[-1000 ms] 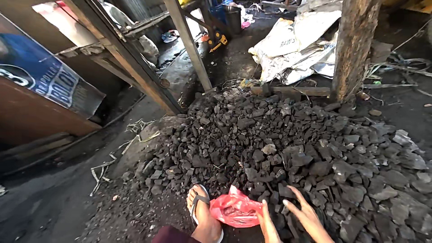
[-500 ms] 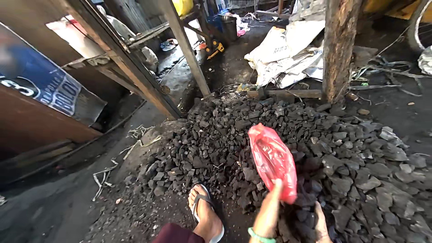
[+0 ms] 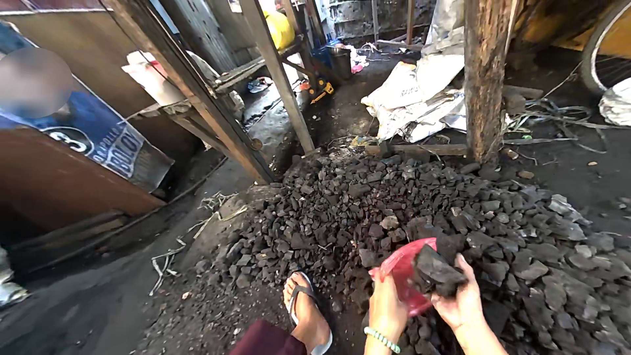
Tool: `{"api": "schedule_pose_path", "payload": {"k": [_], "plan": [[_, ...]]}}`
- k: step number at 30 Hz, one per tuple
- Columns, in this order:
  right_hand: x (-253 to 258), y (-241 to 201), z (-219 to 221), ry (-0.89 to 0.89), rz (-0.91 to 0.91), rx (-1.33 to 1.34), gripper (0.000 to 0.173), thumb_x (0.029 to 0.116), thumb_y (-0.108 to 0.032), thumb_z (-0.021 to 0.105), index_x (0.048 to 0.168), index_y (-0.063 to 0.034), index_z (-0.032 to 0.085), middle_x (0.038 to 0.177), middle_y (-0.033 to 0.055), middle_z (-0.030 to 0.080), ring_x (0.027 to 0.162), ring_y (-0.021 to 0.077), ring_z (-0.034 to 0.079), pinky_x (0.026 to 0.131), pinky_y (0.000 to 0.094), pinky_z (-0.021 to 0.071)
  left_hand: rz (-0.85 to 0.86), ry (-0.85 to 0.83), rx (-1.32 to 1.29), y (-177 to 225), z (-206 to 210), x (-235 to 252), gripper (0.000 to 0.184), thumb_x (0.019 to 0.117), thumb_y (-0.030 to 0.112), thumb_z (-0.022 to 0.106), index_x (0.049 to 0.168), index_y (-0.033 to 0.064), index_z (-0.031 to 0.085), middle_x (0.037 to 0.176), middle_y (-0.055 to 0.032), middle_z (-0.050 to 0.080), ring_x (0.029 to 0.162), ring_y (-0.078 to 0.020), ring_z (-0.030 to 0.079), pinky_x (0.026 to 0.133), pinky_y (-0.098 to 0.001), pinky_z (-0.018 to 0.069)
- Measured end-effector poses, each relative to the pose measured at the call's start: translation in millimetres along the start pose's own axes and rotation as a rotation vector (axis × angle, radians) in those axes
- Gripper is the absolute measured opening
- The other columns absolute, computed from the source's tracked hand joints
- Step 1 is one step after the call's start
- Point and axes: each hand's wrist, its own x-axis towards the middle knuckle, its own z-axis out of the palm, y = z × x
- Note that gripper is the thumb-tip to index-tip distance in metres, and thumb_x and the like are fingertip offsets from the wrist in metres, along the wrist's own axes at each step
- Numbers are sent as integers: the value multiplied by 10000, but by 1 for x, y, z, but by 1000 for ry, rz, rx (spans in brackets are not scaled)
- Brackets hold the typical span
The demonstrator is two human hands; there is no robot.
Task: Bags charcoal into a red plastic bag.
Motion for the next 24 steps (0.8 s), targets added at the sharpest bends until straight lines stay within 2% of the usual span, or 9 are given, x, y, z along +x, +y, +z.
{"api": "schedule_pose_path", "payload": {"k": [3,6,9,12,15,18,19,22,24], "plan": [[12,3,-6,-181,-259,-633,472,1054,-301,428,1401,11,500,1233,150,641,1082,202,645,896,391,552,122,-108,-440,-13,-6,15,1042,718,-99,760,1590,-25,194,1550,-275,386,1416,-327,447,1155,-451,413],[32,-15,-13,-541,-380,-1378,536,1003,-424,579,1401,-65,599,1445,150,579,1362,270,529,1147,499,403,69,-153,-366,-26,-25,37,1006,707,-160,731,1570,-17,234,1498,-270,453,1362,-333,504,1103,-479,456],[38,-46,-10,-590,-283,-1299,339,1039,-231,571,1287,-22,670,1325,138,663,1203,235,646,1038,432,513,15,-188,-89,-18,-44,48,853,801,-46,760,1538,-18,330,1470,-271,485,1334,-364,528,1102,-511,445],[51,-63,-35,-219,-444,-1073,241,1064,-121,492,1126,31,668,1004,147,732,846,232,732,756,405,616,6,-150,110,1,-61,47,613,913,46,697,1474,-15,457,1366,-272,583,1265,-395,585,1074,-547,460],[66,-52,-87,-78,-560,-1695,319,986,-169,645,1235,27,681,1289,259,637,1209,424,613,1022,608,473,2,-136,315,22,-79,44,421,993,82,599,1410,37,564,1291,-247,641,1225,-404,612,1044,-576,465],[55,0,-123,-151,-617,-2047,920,757,-413,856,1522,-61,486,1607,320,312,1475,566,278,1181,728,184,28,-118,361,38,-90,38,395,1023,114,550,1410,163,609,1280,-185,672,1201,-372,633,1006,-582,484],[48,13,-124,-122,-589,-2040,988,731,-423,880,1546,-63,452,1635,321,244,1495,575,211,1198,723,134,55,-103,342,41,-92,35,382,1023,112,550,1391,180,626,1257,-172,685,1175,-363,646,988,-577,494],[27,20,-115,-127,-398,-2027,776,778,-317,872,1422,1,581,1650,299,229,1506,575,168,1168,735,204,136,-96,269,49,-97,23,323,1033,99,550,1328,158,669,1224,-159,699,1136,-342,662,975,-554,501],[30,7,-115,-183,-340,-2062,805,799,-307,867,1489,-64,529,1656,276,233,1478,582,239,1115,732,310,190,-89,217,56,-108,13,292,1036,83,544,1286,135,685,1119,-151,718,1007,-305,689,905,-520,527]]}}
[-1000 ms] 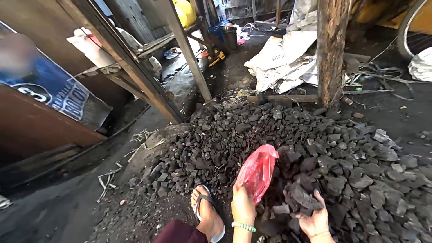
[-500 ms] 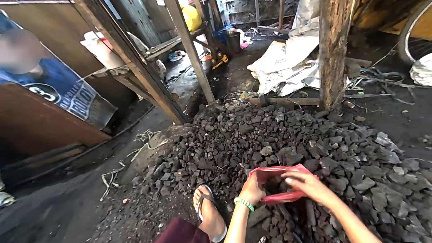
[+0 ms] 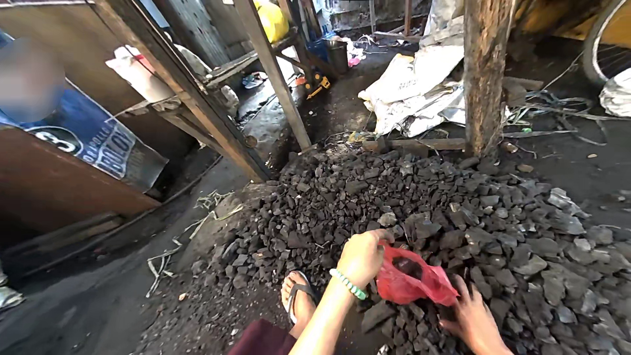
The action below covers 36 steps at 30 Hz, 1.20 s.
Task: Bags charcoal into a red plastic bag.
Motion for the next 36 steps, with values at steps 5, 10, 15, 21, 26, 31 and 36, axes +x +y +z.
{"api": "schedule_pose_path", "payload": {"k": [5,10,15,21,26,31,36], "plan": [[21,-4,-10,-9,90,-70,942,813,-38,772,1620,-237,329,1696,225,142,1450,577,299,1044,772,350,158,72,-513,-2,-39,-48,177,1032,36,541,1155,48,668,809,-49,648,659,-106,604,626,-258,520],[2,8,8,120,-128,-90,704,808,104,706,1447,-171,595,1561,288,409,1360,632,389,917,766,454,327,377,-333,-32,-50,-97,186,967,87,591,1025,168,748,860,55,724,746,-49,671,672,-237,567],[13,9,-15,-96,15,-102,754,879,-28,719,1554,-231,451,1656,247,248,1429,572,339,1025,724,415,365,734,104,-52,-24,-108,249,915,84,533,949,138,774,878,28,738,782,-34,682,705,-229,563],[29,14,-35,-67,59,119,823,832,-143,814,1556,-191,427,1551,306,372,1299,536,511,1003,641,493,115,399,-689,-57,-32,-117,182,966,0,510,1090,38,638,858,-3,701,645,-75,668,595,-233,582],[26,18,-71,21,-38,340,592,901,-294,784,1397,-35,590,1378,301,574,1279,468,560,1082,619,427,-45,324,-774,-53,-41,-116,363,977,62,565,1335,31,513,1005,-75,678,691,-137,697,602,-278,609],[43,12,-111,325,-16,653,443,989,-146,676,1392,-9,557,1260,275,637,1065,403,680,923,612,538,-87,287,-945,-50,-46,-122,453,1013,136,538,1446,72,420,1071,-120,706,856,-216,739,689,-338,629],[47,6,-67,-139,-95,136,692,891,-321,796,1487,-93,530,1523,303,444,1389,532,428,1109,702,359,-100,220,-1134,-40,-45,-120,495,1021,131,503,1491,89,356,1083,-138,708,844,-225,743,683,-343,634]]}}
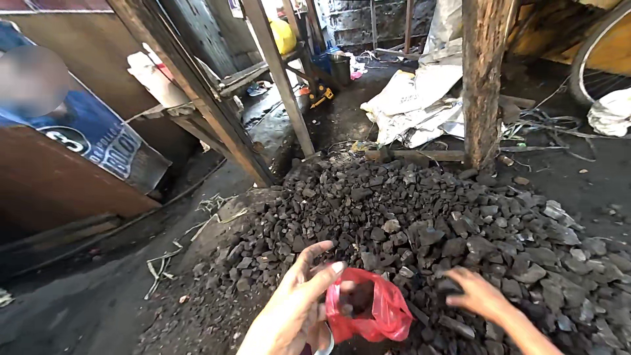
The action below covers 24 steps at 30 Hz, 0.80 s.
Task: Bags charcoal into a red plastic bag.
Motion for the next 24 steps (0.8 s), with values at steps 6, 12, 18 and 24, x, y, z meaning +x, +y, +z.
{"api": "schedule_pose_path", "payload": {"k": [6,12,18,24], "plan": [[-5,-30,58,-127,29,-152,822,813,-196,855,1540,-250,474,1633,205,325,1303,552,497,956,714,478,8,-42,-22,-7,13,6,571,971,114,572,1504,117,368,1100,-143,707,841,-228,740,681,-347,632],[-2,21,54,79,-55,278,720,763,-64,845,1423,-50,559,1423,243,563,1311,407,555,1096,585,440,61,-117,-140,-21,47,11,720,896,69,618,1535,88,286,1193,-155,627,906,-239,726,732,-382,644],[-33,-26,26,324,-24,1346,960,595,-199,815,1452,-108,391,1160,66,672,902,178,731,676,358,643,16,-150,-94,-36,55,21,777,857,96,637,1547,106,279,1184,-146,627,914,-234,718,740,-378,635],[-38,-44,-1,398,-114,1603,796,721,-156,723,1418,-119,340,963,81,735,717,221,749,592,367,643,-16,-129,-97,-40,56,20,706,891,115,580,1529,102,280,1112,-119,668,855,-214,728,683,-356,630]]}}
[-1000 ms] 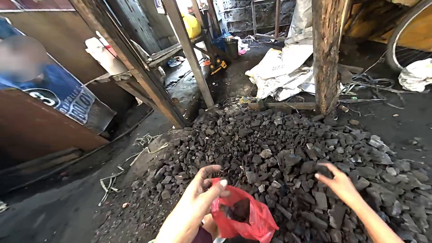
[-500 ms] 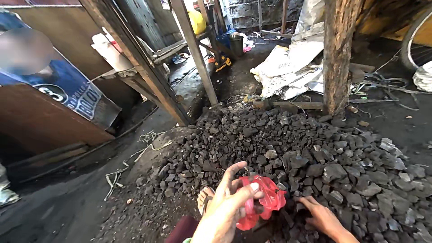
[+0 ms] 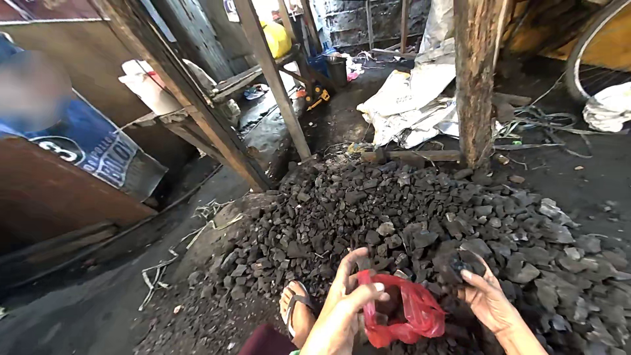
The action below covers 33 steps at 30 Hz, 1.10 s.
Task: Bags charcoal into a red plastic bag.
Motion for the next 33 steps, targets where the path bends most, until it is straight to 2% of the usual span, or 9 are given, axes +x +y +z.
{"api": "schedule_pose_path", "payload": {"k": [4,7,10,13,17,19,22,24,33], "plan": [[-9,-18,25,-293,-35,-65,836,628,-303,938,1334,-157,516,1067,48,736,877,201,748,723,386,652,-2,-30,-38,4,2,1,753,872,130,584,1546,132,249,1116,-126,659,858,-227,730,690,-364,633],[-22,13,56,-533,-30,-171,720,715,-212,871,1331,-102,513,1153,29,714,1028,163,710,881,388,615,-10,-51,-50,8,6,0,782,856,133,598,1553,153,243,1103,-122,653,833,-210,721,668,-339,624],[-28,48,78,-690,-128,-788,705,801,-100,804,1436,-16,510,1334,157,635,1194,226,646,1028,408,537,5,-58,-80,16,2,-4,752,870,131,572,1554,186,266,1069,-124,657,829,-210,716,683,-344,621],[-23,40,93,-863,-106,-1237,826,872,-215,796,1587,-142,389,1522,246,479,1351,390,536,1111,579,437,41,-18,-21,16,-12,-8,753,865,140,571,1558,197,283,1001,-107,676,780,-185,714,648,-314,609],[-4,15,60,-479,-72,-521,327,942,-128,635,1249,-23,674,1187,109,730,1028,211,733,890,385,623,119,84,31,20,-40,-15,737,858,144,576,1550,230,338,976,-111,698,744,-177,710,610,-296,598],[11,22,22,-318,-5,-727,266,945,-133,643,1166,16,651,1096,144,716,956,245,724,830,416,617,151,88,31,25,-51,-17,774,841,150,577,1558,251,304,1034,-116,707,759,-169,720,597,-273,594],[-1,65,-19,-545,242,-1576,879,815,-479,838,1536,-129,476,1558,258,428,1441,471,395,1144,719,289,196,70,30,29,-55,-21,812,817,150,610,1556,253,291,1021,-113,706,747,-166,723,612,-266,602],[-32,94,-22,-628,239,-1787,1104,742,-560,861,1636,-276,281,1659,299,199,1507,578,160,1102,861,57,220,64,67,32,-53,-22,819,802,145,615,1551,244,297,1017,-97,696,755,-163,721,637,-273,610],[-36,115,-12,-872,345,-2010,851,842,-270,822,1579,-320,399,1679,232,195,1492,568,197,1019,832,285,209,108,151,25,-40,-15,859,765,188,659,1551,233,317,1136,-110,685,810,-174,725,660,-295,611]]}}
